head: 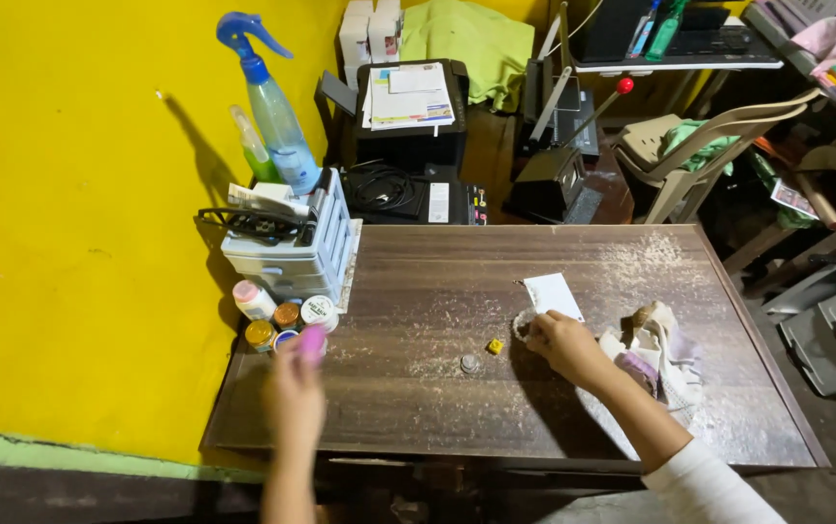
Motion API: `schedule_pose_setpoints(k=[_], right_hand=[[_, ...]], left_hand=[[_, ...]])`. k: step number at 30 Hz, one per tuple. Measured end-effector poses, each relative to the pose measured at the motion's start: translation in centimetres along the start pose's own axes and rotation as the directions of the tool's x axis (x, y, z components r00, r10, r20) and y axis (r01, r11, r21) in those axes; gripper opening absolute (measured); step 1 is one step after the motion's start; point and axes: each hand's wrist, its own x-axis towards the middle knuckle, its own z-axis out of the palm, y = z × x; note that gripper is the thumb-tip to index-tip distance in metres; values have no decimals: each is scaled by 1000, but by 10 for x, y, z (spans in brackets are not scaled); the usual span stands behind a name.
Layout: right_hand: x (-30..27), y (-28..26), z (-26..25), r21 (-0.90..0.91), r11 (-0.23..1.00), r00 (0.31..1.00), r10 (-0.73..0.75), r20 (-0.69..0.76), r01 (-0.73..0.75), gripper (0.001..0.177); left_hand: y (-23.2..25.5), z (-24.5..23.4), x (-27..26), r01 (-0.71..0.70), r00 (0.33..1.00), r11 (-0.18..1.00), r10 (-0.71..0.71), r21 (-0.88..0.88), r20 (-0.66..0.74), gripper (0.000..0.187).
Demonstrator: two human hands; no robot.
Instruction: Using a binding machine on papers, then clearing and wiping down a desk surface.
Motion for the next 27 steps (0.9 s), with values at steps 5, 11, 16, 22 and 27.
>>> schedule_pose_setpoints(k=[5, 11, 16, 22, 27], right_hand=[[0, -21, -45, 187, 954, 969, 243, -32, -233, 20], [20, -26, -124, 995, 34, 968, 231, -96, 91, 8], [40, -4, -116, 975, -217, 865, 481, 141, -39, 4], [47, -4, -69, 108, 785, 792, 601, 110, -610, 49], [52, -13, -49, -146, 698, 702, 712, 32, -701, 101]], left_hand=[[-123, -4, 27, 52, 969, 971, 7, 233, -247, 32], [-128, 15, 25, 44, 934, 937, 85, 346, -348, 42], [-99, 24, 10, 48, 844, 845, 251, 532, -474, 52], [-31, 67, -8, -477, 730, 800, 591, 364, -343, 29], [-12, 106, -13, -589, 720, 766, 642, 258, -265, 27]])
